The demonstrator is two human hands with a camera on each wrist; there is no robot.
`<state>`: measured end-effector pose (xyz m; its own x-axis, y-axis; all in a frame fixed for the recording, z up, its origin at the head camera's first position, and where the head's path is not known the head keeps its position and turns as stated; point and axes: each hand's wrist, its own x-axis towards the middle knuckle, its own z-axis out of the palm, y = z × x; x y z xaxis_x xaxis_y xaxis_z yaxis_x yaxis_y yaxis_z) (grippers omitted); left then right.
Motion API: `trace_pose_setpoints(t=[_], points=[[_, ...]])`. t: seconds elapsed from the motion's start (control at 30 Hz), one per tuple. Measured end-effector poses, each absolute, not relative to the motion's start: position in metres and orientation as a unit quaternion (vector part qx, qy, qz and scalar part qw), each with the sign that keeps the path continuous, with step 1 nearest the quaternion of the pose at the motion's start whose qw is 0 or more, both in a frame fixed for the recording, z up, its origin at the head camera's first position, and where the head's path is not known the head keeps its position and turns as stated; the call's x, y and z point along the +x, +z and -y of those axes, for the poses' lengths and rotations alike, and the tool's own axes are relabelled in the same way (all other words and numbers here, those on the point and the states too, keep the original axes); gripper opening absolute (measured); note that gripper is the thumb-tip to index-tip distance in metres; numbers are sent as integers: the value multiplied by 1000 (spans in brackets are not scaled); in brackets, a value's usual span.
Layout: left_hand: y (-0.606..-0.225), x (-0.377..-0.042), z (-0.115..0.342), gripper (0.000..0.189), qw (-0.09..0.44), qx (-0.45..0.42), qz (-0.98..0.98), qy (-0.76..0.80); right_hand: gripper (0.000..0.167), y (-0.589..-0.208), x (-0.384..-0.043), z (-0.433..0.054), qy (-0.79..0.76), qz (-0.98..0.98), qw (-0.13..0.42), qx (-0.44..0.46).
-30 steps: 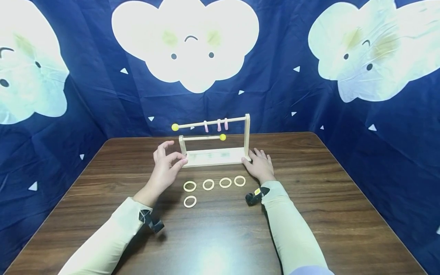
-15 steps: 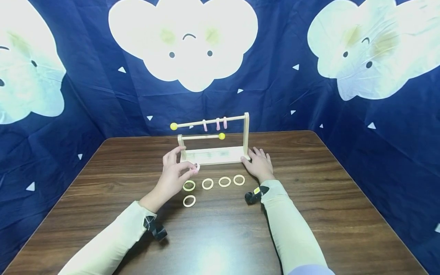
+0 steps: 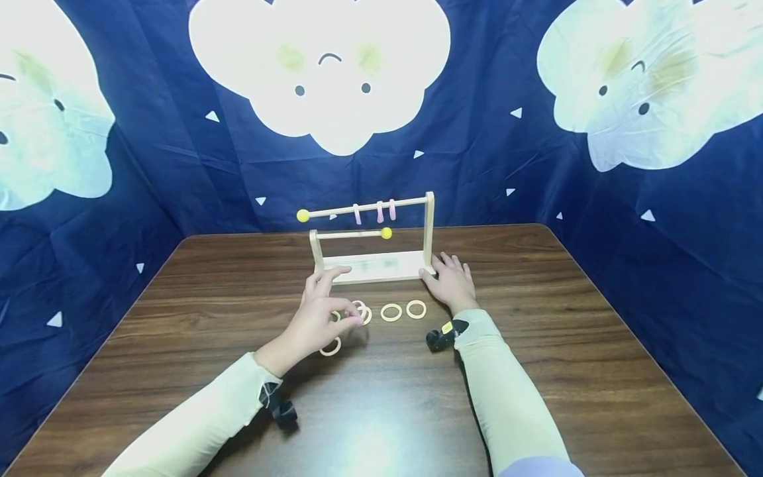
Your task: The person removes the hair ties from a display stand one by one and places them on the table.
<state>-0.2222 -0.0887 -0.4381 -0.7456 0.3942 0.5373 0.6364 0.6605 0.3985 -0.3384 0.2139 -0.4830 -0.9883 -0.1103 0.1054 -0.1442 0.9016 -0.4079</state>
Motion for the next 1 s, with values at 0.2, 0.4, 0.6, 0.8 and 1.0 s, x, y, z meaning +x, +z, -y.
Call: trace_pose_setpoints(t=[0.2, 0.4, 0.6, 0.8, 1.0], points=[[-444, -218, 83, 17, 182, -312, 896, -260, 70, -484, -339, -214, 211, 974, 41, 66], [-451, -215, 79, 20, 163, -328, 900, -236, 71, -482, -338, -214, 207, 975, 44, 68], [-455, -213, 77, 21, 142, -325, 910, -214, 69, -482, -338, -213, 204, 976, 45, 68], [-460, -212, 75, 23, 135, -325, 915, -198, 69, -481, -338, -213, 206, 975, 42, 66], [-461, -210, 74, 22, 122, -324, 921, -177, 70, -481, -338, -214, 207, 976, 40, 63]])
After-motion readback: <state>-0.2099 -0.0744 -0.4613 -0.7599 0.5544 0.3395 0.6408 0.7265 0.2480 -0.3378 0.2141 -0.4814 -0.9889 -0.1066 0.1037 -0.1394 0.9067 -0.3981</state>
